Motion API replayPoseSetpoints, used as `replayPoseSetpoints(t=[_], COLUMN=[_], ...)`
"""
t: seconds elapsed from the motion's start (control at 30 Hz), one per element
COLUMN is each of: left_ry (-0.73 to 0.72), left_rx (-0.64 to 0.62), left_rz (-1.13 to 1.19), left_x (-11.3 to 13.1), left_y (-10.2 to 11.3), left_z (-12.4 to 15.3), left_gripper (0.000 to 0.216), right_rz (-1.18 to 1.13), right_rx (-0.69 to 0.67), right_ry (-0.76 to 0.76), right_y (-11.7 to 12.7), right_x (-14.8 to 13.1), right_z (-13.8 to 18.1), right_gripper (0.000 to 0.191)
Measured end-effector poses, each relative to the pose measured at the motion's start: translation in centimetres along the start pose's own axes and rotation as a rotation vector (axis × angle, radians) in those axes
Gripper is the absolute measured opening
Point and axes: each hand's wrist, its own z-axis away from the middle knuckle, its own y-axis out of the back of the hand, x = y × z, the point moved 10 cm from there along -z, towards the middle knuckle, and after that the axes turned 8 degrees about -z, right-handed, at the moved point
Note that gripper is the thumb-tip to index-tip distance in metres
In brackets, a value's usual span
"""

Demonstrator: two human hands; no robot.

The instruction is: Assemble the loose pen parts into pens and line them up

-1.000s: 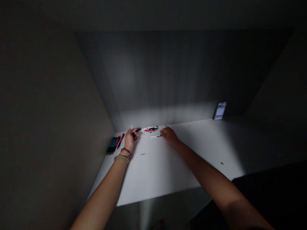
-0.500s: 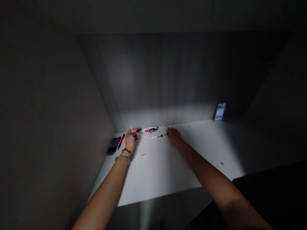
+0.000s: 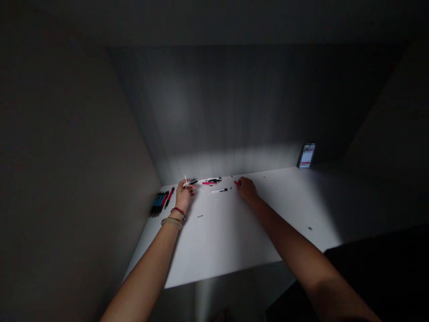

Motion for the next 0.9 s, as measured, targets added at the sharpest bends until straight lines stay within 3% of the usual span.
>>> replayPoseSetpoints(t=[0.13, 0.23, 0.37, 0.47, 0.67, 0.83, 0.9], left_ry=[-0.016, -0.050, -0.116, -0.144, -0.216, -0.211, -0.210], left_rx=[0.039, -0.015, -0.178, -0.316, -0.427, -0.428, -0.381], left_rz=[-0.022, -0.076, -0.191, -0.248, -0.274, -0.284, -0.277], left_x=[0.3, 0.7, 1.1, 1.2, 2.1, 2.1, 2.2], left_y=[0.6, 0.0, -2.2, -4.0, -5.7, -6.1, -5.7], left_z=[-0.1, 0.1, 1.0, 2.1, 3.7, 4.2, 3.9], left_gripper=[0.031, 0.025, 0.020, 0.026, 0.042, 0.041, 0.037], right_rz=[-0.108, -0.355, -0.898, -1.107, -1.187, -1.161, -1.039], right_rx=[0.036, 0.022, -0.232, -0.410, -0.549, -0.508, -0.411], right_ry=[-0.064, -0.101, -0.066, 0.000, 0.141, 0.218, 0.294], right_y=[0.7, 0.7, -1.6, -2.9, -4.8, -5.5, -4.9], right_x=[0.6, 0.0, -3.3, -6.3, -9.7, -10.1, -9.7], right_z=[-0.3, -0.4, 0.5, 2.1, 4.6, 4.5, 4.0], right_gripper=[0.014, 0.005, 0.021, 0.036, 0.042, 0.043, 0.036])
